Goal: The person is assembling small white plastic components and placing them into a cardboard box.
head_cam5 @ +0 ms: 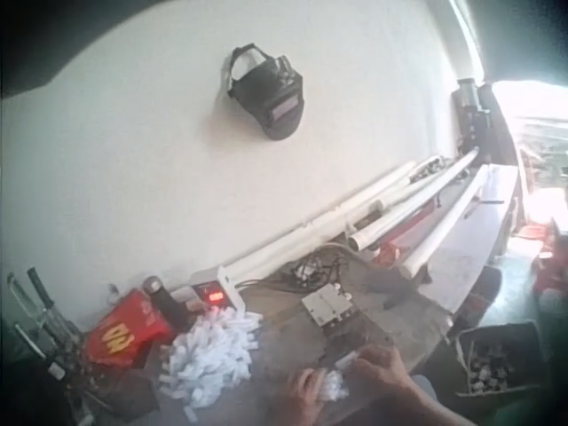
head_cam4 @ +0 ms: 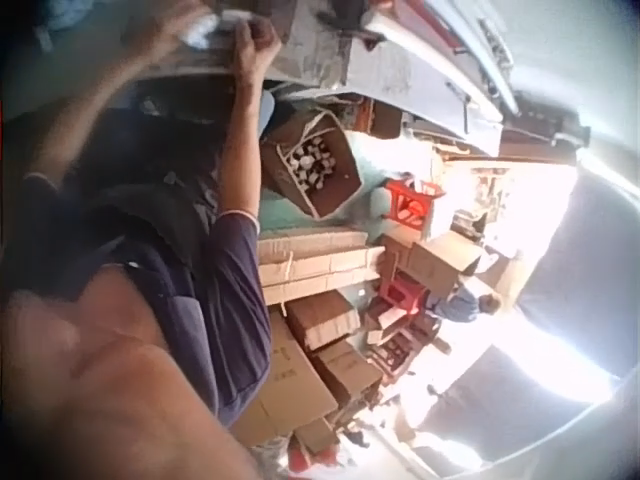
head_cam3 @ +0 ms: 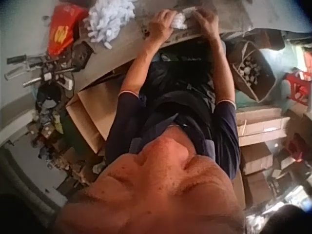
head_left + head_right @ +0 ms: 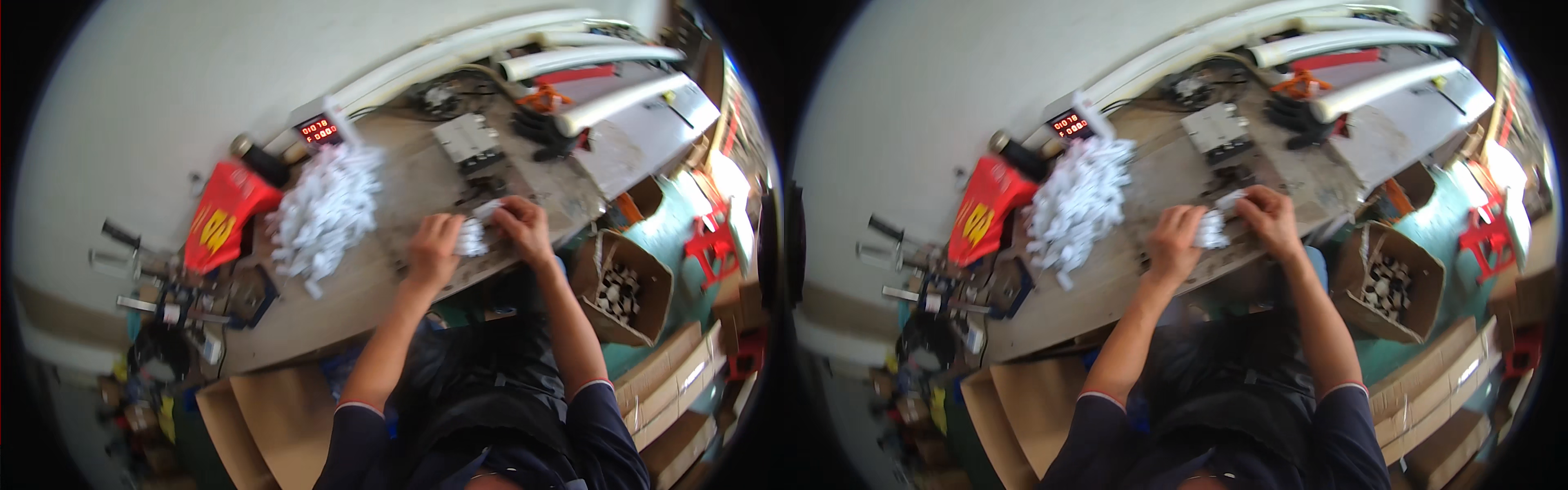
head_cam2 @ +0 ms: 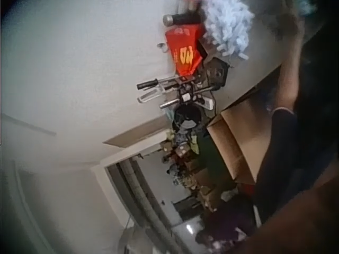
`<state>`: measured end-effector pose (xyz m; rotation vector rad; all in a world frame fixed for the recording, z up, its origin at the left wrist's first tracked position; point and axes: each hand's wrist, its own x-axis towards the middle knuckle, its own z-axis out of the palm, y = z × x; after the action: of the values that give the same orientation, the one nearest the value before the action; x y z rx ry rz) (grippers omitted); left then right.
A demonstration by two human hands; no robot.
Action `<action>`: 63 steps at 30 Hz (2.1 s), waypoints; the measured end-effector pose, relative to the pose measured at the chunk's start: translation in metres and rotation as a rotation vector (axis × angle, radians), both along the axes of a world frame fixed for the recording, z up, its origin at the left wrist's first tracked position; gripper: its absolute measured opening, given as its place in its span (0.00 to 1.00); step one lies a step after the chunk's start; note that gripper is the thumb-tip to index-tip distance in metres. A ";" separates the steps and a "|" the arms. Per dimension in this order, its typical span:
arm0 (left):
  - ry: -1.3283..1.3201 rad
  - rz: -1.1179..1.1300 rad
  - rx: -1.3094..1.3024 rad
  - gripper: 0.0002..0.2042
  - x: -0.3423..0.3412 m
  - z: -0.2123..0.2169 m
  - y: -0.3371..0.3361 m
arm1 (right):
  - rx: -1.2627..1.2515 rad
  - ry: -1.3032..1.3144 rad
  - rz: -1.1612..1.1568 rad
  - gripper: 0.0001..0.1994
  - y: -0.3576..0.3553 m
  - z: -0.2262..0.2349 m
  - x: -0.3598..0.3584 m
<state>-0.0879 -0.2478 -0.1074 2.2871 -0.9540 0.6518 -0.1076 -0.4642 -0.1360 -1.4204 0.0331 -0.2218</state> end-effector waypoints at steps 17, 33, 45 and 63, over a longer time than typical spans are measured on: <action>0.106 0.338 -0.267 0.29 -0.067 -0.007 0.097 | -0.127 0.016 0.093 0.11 0.005 0.016 -0.007; 0.136 1.079 -0.049 0.12 -0.074 -0.028 0.227 | -0.067 -0.136 -0.256 0.08 0.014 -0.008 -0.023; 0.001 1.088 -0.499 0.12 -0.107 0.010 0.261 | -0.096 -0.095 -0.209 0.05 0.036 0.007 -0.026; 0.732 0.072 -0.443 0.08 -0.034 0.033 0.089 | -1.034 -0.609 0.050 0.06 0.063 0.054 -0.037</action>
<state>-0.1222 -0.1591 -0.0741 1.9207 -0.3314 0.0113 -0.1444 -0.4008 -0.0815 -2.3071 -0.7074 -0.6858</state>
